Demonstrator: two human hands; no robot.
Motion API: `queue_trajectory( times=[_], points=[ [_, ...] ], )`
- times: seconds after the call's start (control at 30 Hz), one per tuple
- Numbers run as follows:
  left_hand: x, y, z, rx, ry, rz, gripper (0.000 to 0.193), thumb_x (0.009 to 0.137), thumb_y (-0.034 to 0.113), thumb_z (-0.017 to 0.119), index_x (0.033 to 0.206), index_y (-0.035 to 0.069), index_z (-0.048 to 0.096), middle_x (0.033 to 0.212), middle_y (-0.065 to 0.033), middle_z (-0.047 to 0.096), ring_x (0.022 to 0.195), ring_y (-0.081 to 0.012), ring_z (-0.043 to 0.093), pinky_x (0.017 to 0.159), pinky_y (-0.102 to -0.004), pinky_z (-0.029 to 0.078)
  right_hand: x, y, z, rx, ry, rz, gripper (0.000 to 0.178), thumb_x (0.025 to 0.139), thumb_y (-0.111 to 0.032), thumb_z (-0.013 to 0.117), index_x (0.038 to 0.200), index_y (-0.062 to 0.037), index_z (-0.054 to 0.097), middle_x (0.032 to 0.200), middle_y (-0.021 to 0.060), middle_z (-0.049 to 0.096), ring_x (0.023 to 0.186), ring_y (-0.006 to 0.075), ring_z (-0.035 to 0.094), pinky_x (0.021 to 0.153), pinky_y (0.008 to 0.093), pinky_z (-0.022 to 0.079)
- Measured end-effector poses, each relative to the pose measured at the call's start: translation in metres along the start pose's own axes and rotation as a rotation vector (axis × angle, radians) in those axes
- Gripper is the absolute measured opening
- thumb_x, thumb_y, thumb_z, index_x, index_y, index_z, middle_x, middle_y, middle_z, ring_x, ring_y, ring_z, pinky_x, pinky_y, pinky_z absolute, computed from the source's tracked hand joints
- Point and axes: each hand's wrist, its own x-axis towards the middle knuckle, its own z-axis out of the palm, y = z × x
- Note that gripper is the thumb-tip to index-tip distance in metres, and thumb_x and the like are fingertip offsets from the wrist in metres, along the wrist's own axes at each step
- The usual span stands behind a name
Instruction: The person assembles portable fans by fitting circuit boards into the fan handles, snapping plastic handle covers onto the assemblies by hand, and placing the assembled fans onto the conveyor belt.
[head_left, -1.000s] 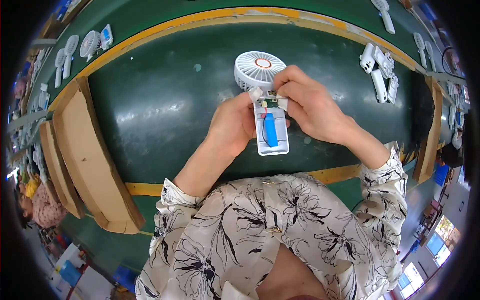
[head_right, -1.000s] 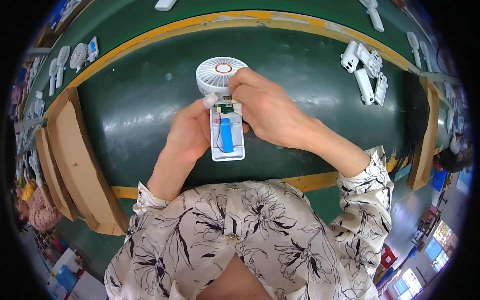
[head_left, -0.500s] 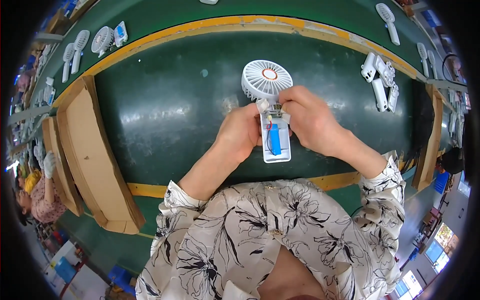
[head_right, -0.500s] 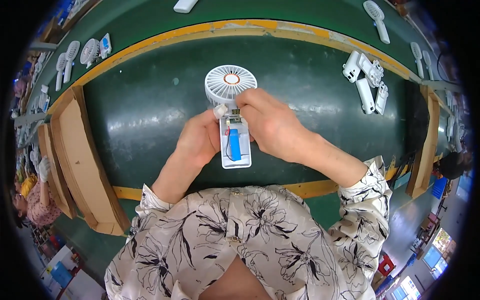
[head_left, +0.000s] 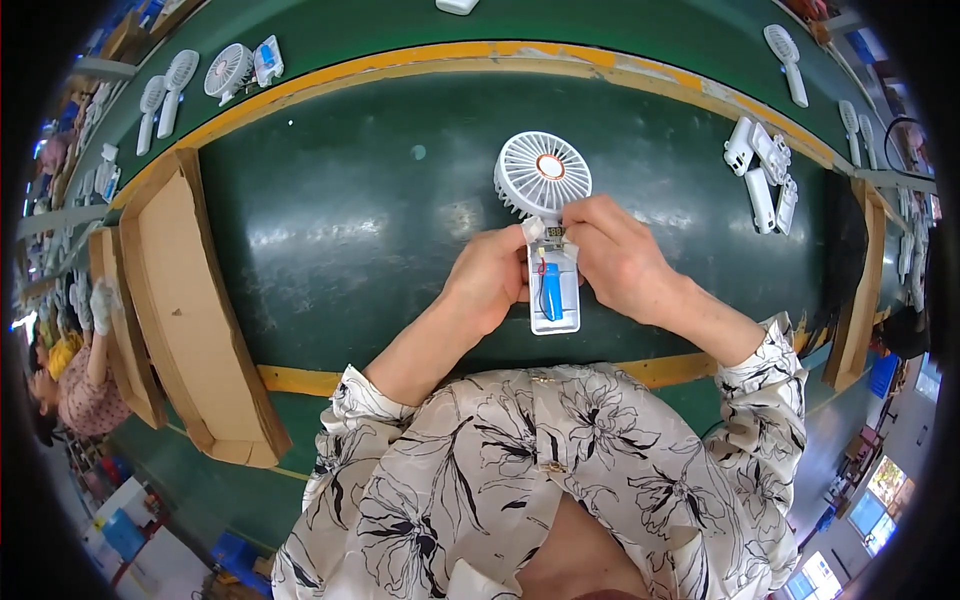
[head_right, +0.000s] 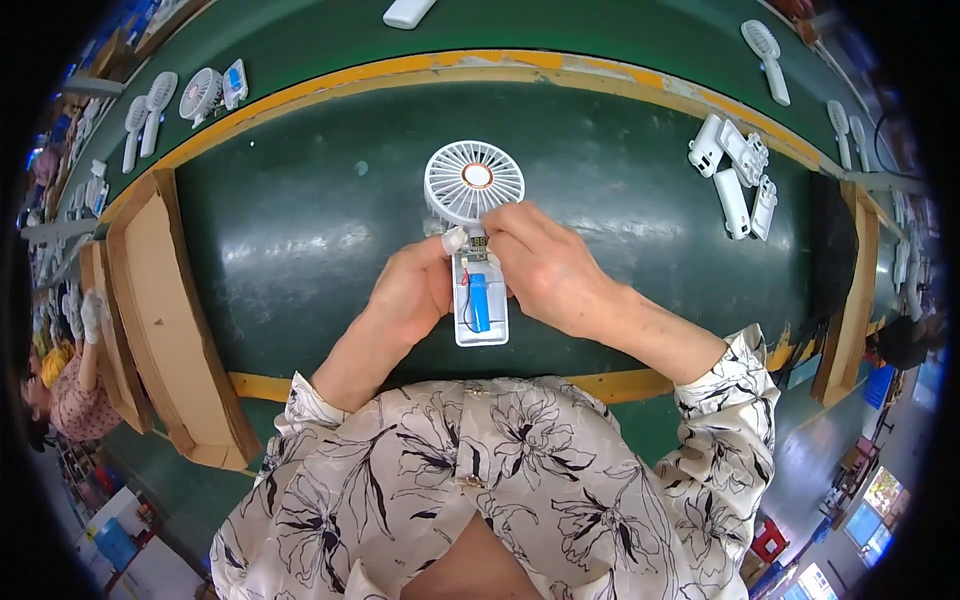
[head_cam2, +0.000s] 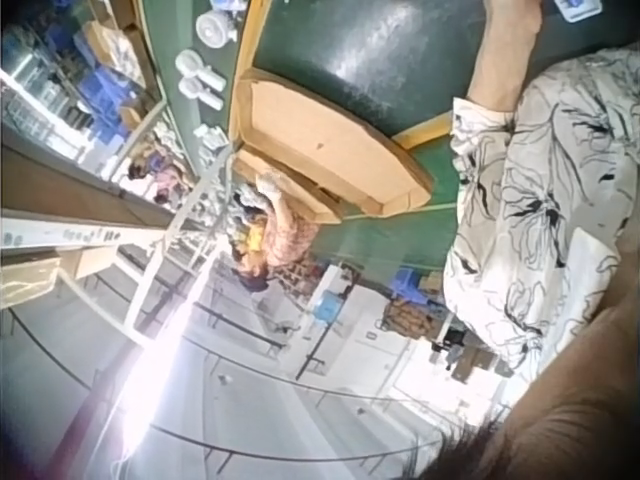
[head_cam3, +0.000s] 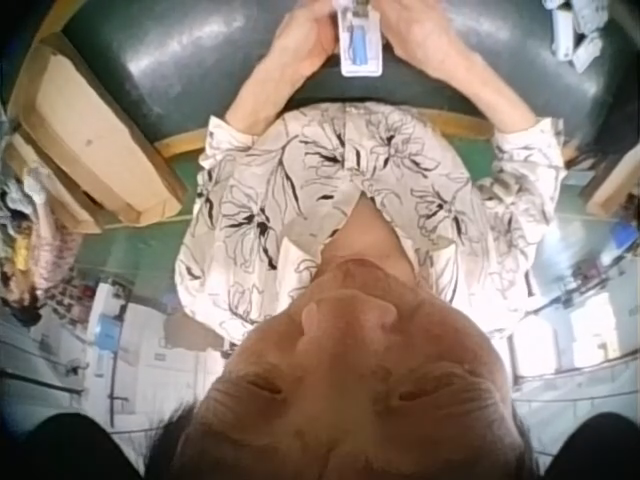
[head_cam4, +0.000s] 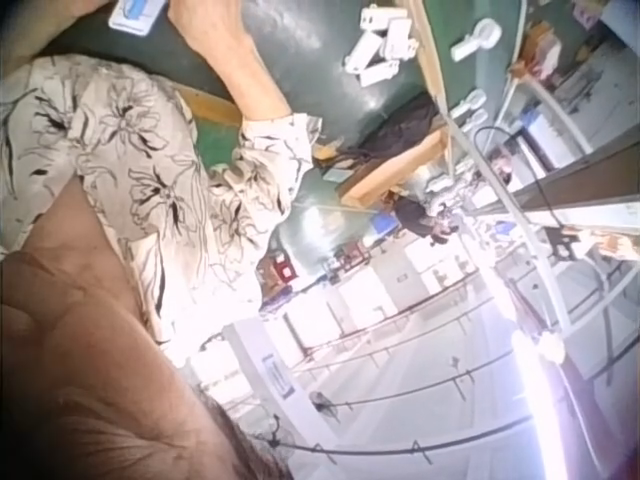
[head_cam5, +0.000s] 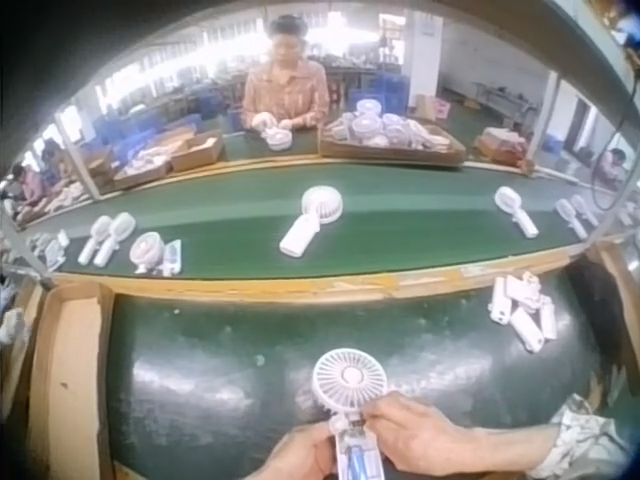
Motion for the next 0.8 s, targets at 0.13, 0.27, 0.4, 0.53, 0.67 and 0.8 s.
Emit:
queue_trajectory(
  times=[0.13,0.27,0.4,0.53,0.67,0.8],
  points=[
    [-0.0006,-0.0013,-0.0011,0.008,-0.004,-0.002,0.030,0.088,0.022,0.044,0.105,-0.001,0.049,0.098,-0.0095,0.058,0.088,-0.0200,0.058,0.077,-0.0361,0.047,-0.0004,-0.0001,0.0008,-0.029,-0.014,-0.020,0.015,0.061,0.005,0.057,0.074,0.0047,0.050,0.092,0.0126,0.049,0.081,0.0275,0.052,0.061,0.0336,0.049],
    [0.0038,-0.0071,-0.0050,0.025,0.057,0.038,0.030,0.087,0.023,0.043,0.098,-0.003,0.053,0.088,-0.0113,0.059,0.075,-0.0192,0.060,0.066,-0.0345,0.051,-0.0008,-0.0016,0.0025,-0.093,-0.033,-0.068,0.014,0.061,0.002,0.056,0.074,0.0055,0.050,0.094,0.0134,0.049,0.081,0.0274,0.052,0.060,0.0335,0.049],
    [0.0015,-0.0064,-0.0053,0.054,0.033,0.018,0.029,0.086,0.025,0.047,0.099,0.000,0.051,0.090,-0.0085,0.059,0.078,-0.0171,0.059,0.065,-0.0342,0.050,-0.0025,-0.0026,0.0028,-0.147,-0.072,-0.089,0.015,0.061,0.000,0.056,0.073,0.0056,0.050,0.095,0.0141,0.050,0.080,0.0268,0.052,0.060,0.0332,0.049],
    [0.0008,-0.0073,-0.0052,0.043,0.029,0.023,0.028,0.086,0.025,0.046,0.097,-0.001,0.052,0.088,-0.0084,0.059,0.075,-0.0162,0.059,0.063,-0.0331,0.050,-0.0040,-0.0033,0.0039,-0.146,-0.092,-0.060,0.014,0.061,0.000,0.056,0.073,0.0057,0.050,0.095,0.0140,0.050,0.080,0.0264,0.052,0.060,0.0328,0.049],
    [0.0003,-0.0083,-0.0023,0.051,0.058,0.025,0.027,0.087,0.024,0.045,0.095,-0.001,0.053,0.087,-0.0084,0.059,0.074,-0.0160,0.060,0.063,-0.0331,0.050,-0.0047,-0.0015,0.0051,-0.151,-0.080,-0.053,0.014,0.061,0.000,0.057,0.073,0.0054,0.051,0.095,0.0136,0.050,0.081,0.0263,0.052,0.060,0.0325,0.049],
    [0.0007,-0.0095,-0.0028,0.034,0.052,0.034,0.027,0.088,0.022,0.044,0.095,-0.002,0.053,0.087,-0.0089,0.059,0.074,-0.0162,0.060,0.063,-0.0329,0.051,-0.0051,-0.0001,0.0059,-0.142,-0.047,-0.066,0.015,0.061,0.001,0.058,0.073,0.0052,0.051,0.095,0.0134,0.050,0.081,0.0260,0.053,0.060,0.0326,0.049]
  ],
)
